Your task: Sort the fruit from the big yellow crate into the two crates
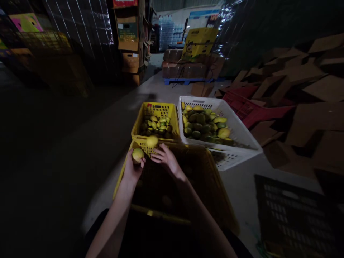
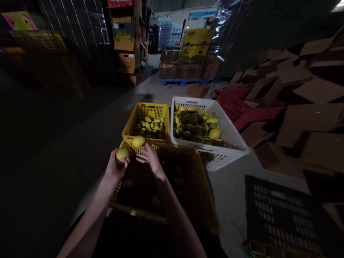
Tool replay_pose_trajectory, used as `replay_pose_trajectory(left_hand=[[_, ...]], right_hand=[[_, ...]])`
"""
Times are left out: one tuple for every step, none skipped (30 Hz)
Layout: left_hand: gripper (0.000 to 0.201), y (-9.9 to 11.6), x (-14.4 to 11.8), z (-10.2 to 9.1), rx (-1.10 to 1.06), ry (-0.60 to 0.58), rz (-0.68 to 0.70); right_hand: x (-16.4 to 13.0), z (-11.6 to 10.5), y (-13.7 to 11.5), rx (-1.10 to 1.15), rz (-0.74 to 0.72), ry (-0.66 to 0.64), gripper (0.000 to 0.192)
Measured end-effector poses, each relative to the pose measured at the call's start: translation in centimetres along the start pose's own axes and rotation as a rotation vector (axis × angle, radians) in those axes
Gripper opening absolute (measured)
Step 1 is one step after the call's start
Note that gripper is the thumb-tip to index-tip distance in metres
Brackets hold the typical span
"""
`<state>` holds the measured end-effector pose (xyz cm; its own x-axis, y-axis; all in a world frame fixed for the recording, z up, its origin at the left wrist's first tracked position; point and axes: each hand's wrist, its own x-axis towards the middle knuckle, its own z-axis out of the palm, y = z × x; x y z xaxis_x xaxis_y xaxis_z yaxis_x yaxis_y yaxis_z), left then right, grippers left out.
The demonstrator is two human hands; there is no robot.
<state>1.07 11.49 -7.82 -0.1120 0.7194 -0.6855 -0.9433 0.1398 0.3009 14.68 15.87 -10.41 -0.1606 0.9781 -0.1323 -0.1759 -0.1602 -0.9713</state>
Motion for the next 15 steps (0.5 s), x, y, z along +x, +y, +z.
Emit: replay_pose_trajectory(left_hand=[[0.023,-0.3,0.2,0.0,0.010,0.005,0.006],[0.023,-0.5,0.4,0.0,0.020,0.013,0.011],[0.024,-0.8,0.6,0.0,0.032,0.021,0.013],[0.024,-1.1,0.8,0.0,0.046,0.027,0.009],[0.023,-1.5,1.0,0.0,0.059,0.026,0.008],[0.021,-1.8,1.3,0.0,0.073,0.018,0.010],[0.020,-2.3,1.7,0.0,0.094,-0.006,0.012],[0.019,-2.8,2.1,0.0,0.125,-0.050,0.017],[0.018,-3.4,2.5,-0.1,0.164,-0.100,0.025],[0.016,-4.1,3.1,-0.2,0.210,-0.145,0.038],[0.015,-5.0,3.8,-0.3,0.265,-0.179,0.049],[0.015,-6.0,4.4,-0.6,0.338,-0.191,0.047],[0.014,-7.2,5.0,-0.9,0.422,-0.182,0.031],[0.014,-8.5,5.5,-1.3,0.508,-0.156,0.001],[0.015,-9.9,5.9,-1.7,0.604,-0.120,-0.050]], right_hand=[[0.3,-0.3,-0.7,0.086,0.052,-0.044,0.047],[0.2,-0.6,-1.2,0.133,0.081,-0.063,0.045],[-0.2,-0.8,-1.4,0.161,0.107,-0.069,0.043],[-0.8,-0.9,-1.5,0.161,0.122,-0.057,0.040],[-1.5,-0.8,-1.6,0.138,0.122,-0.041,0.035],[-2.3,-0.8,-1.7,0.113,0.114,-0.035,0.031],[-3.1,-0.7,-1.9,0.097,0.093,-0.039,0.028],[-3.7,-0.7,-2.2,0.089,0.057,-0.051,0.025],[-4.3,-0.7,-2.7,0.080,0.010,-0.066,0.024],[-4.7,-0.9,-3.3,0.061,-0.046,-0.078,0.024],[-5.1,-1.2,-3.8,0.027,-0.102,-0.080,0.024],[-5.3,-1.7,-4.3,-0.017,-0.151,-0.073,0.024],[-5.4,-2.2,-4.7,-0.063,-0.185,-0.061,0.023],[-5.4,-2.7,-4.8,-0.098,-0.204,-0.048,0.023],[-5.2,-3.3,-4.8,-0.116,-0.208,-0.035,0.022]])
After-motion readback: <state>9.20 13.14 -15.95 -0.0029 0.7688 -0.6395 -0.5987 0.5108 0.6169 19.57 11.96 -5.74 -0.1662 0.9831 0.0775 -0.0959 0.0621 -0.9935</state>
